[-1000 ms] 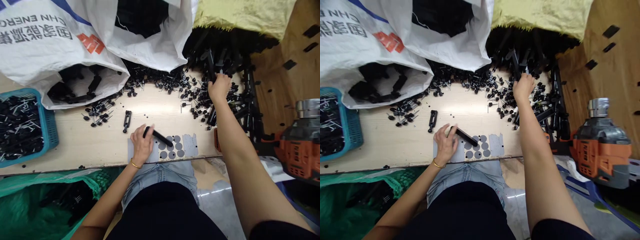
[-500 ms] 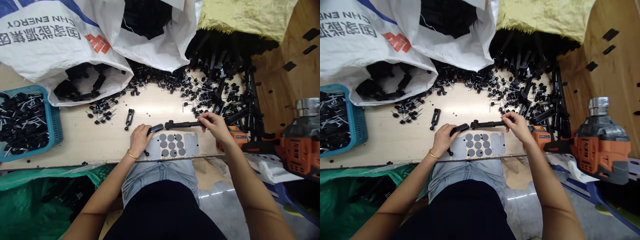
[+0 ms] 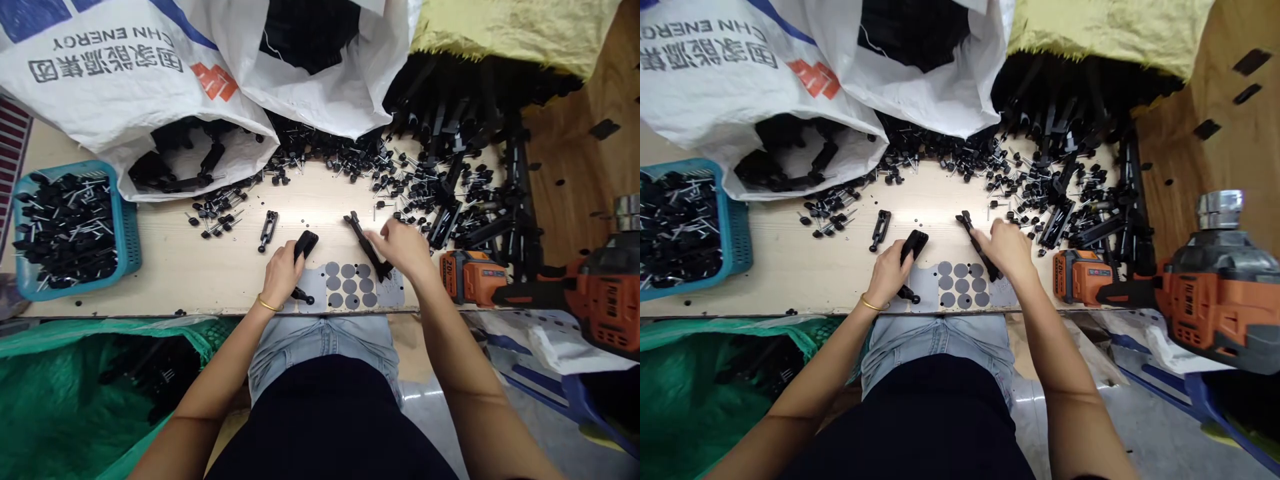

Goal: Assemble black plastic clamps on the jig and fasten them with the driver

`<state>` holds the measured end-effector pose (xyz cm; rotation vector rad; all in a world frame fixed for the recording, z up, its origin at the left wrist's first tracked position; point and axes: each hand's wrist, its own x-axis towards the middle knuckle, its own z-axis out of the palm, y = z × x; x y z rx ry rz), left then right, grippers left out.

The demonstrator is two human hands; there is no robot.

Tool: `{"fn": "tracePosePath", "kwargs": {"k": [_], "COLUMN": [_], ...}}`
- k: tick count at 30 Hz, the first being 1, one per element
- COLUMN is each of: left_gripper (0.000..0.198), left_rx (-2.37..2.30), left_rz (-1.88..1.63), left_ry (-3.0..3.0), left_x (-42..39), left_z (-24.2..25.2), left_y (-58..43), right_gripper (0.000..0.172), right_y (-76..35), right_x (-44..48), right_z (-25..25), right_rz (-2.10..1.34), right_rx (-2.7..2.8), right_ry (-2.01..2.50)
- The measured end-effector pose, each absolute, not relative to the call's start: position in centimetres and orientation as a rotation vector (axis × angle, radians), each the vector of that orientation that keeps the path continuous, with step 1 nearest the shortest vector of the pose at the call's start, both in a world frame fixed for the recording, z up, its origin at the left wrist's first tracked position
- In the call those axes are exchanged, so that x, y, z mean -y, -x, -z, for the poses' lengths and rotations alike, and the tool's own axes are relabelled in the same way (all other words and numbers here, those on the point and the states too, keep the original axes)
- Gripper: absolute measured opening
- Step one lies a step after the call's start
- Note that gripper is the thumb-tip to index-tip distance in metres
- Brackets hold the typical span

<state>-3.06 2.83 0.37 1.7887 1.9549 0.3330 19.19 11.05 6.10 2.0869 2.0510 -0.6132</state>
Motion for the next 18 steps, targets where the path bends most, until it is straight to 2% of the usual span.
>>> {"fn": "tracePosePath", "kwargs": {"k": [4, 6, 8, 10, 12, 13, 15, 18], "left_gripper": [0.021, 0.021, 0.02, 0.02, 0.022, 0.024, 0.029, 0.033], "left_rx": [-1.867, -1.797, -1.744, -1.7, -1.629, -1.58, -1.498, -1.491], "left_rz": [-0.459, -0.509, -0.556, -0.596, -0.623, -0.632, -0.64, -0.645], "left_ry": [-1.589, -1.499, -1.426, -1.356, -1.267, -1.217, -1.154, -1.23], "left_x": [-2.7, -2.6, -2.3, -2.0, -1.5, -1.2, -0.5, 0.6], "left_z": [-0.4, -0.3, -0.1, 0.1, 0.2, 0.1, -0.3, -1.3], "left_y": [2.8, 2.2, 1.4, 0.7, 0.0, -0.3, -1.0, -1.9], "right_gripper": [0.029, 0.021, 0.015, 0.015, 0.022, 0.029, 0.042, 0.05], "right_y": [-20.9, -21.7, -22.0, -21.3, -19.8, -18.8, -16.7, -14.3], "right_x": [-8.2, -8.0, -8.3, -8.4, -8.2, -8.0, -7.4, -6.3], "right_z": [-3.8, -3.0, -2.8, -3.1, -3.7, -4.0, -4.5, -4.8], "right_rz": [0.617, 0.734, 1.143, 1.843, 2.557, 2.798, 3.025, 3.019], "right_rx": [-1.948, -1.961, -1.988, -1.922, -1.658, -1.496, -1.259, -1.195], "right_ry": [-2.007, -2.049, -2.142, -2.267, -2.332, -2.344, -2.347, -2.413]}}
